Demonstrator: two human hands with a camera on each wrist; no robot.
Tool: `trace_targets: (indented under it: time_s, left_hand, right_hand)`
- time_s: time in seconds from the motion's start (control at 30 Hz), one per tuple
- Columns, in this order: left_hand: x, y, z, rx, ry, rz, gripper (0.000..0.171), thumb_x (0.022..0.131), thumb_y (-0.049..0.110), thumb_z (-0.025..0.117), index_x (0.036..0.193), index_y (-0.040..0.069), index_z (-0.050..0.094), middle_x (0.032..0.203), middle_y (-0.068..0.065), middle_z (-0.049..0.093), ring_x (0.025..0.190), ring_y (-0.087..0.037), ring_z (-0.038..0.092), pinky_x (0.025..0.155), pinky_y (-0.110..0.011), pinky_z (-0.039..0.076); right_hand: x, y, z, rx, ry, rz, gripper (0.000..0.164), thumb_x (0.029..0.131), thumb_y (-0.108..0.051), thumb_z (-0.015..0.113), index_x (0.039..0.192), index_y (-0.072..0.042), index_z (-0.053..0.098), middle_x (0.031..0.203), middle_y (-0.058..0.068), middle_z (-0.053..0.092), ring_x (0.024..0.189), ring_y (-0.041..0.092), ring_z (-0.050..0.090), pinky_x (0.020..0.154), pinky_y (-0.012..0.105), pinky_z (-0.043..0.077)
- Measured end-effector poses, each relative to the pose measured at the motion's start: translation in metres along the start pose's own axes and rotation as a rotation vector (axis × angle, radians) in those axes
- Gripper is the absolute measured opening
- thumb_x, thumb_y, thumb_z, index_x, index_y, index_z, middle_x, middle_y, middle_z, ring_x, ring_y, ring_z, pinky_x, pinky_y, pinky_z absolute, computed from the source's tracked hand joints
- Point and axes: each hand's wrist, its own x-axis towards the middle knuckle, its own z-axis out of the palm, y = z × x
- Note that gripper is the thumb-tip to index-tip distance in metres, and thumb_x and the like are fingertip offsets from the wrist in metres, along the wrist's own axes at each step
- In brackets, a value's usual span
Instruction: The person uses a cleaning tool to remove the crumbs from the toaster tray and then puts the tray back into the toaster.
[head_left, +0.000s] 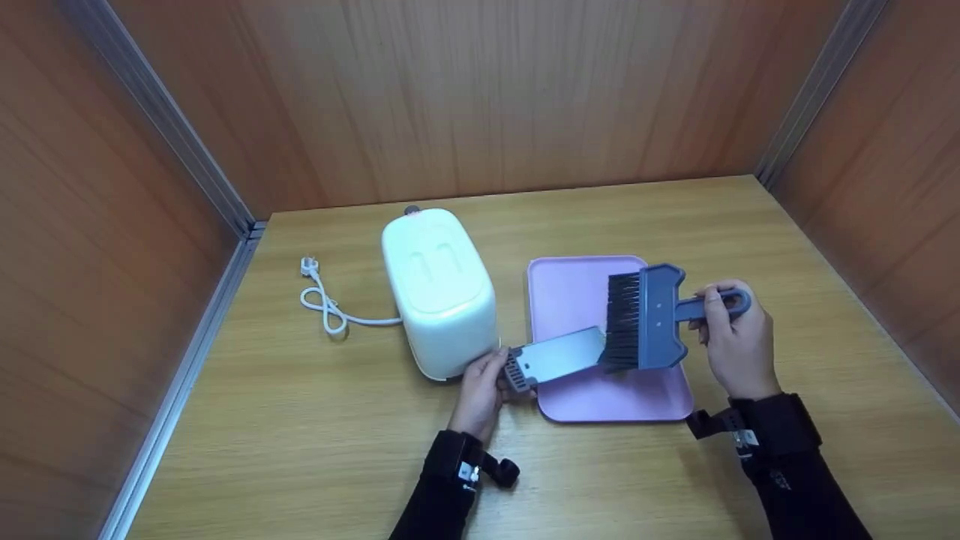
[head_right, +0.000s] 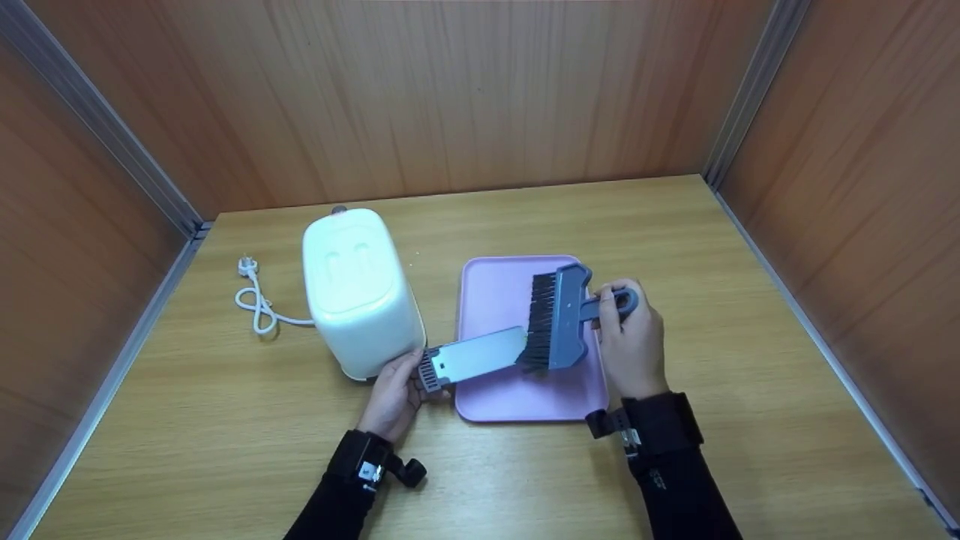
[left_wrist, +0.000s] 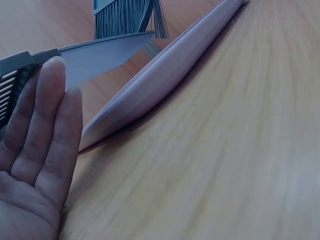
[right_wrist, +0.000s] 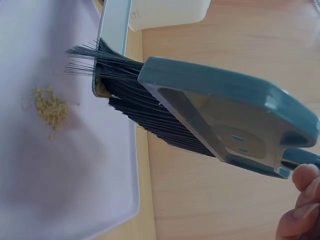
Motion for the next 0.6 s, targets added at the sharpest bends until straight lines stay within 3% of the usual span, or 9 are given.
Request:
trace_targets:
  time_s: [0.6]
  left_hand:
    - [-0.0002, -0.0005, -0.0011, -0.002, 0.014, -0.008, 0.038, 0.106, 0.026, 0.044, 0.123, -0.005, 0.059, 0.109, -0.021, 0.070, 0.084, -0.026, 0.072, 0.073, -0.041, 0.062]
  right_hand:
    - [0.0001, -0.0010, -0.0018, -0.064, -0.014, -0.024, 0.028, 0.105, -0.027, 0.046, 0.107, -0.003, 0.060, 0.072, 0.012, 0.061, 0.054, 0.021, 0.054, 0.043, 0.021, 0.043]
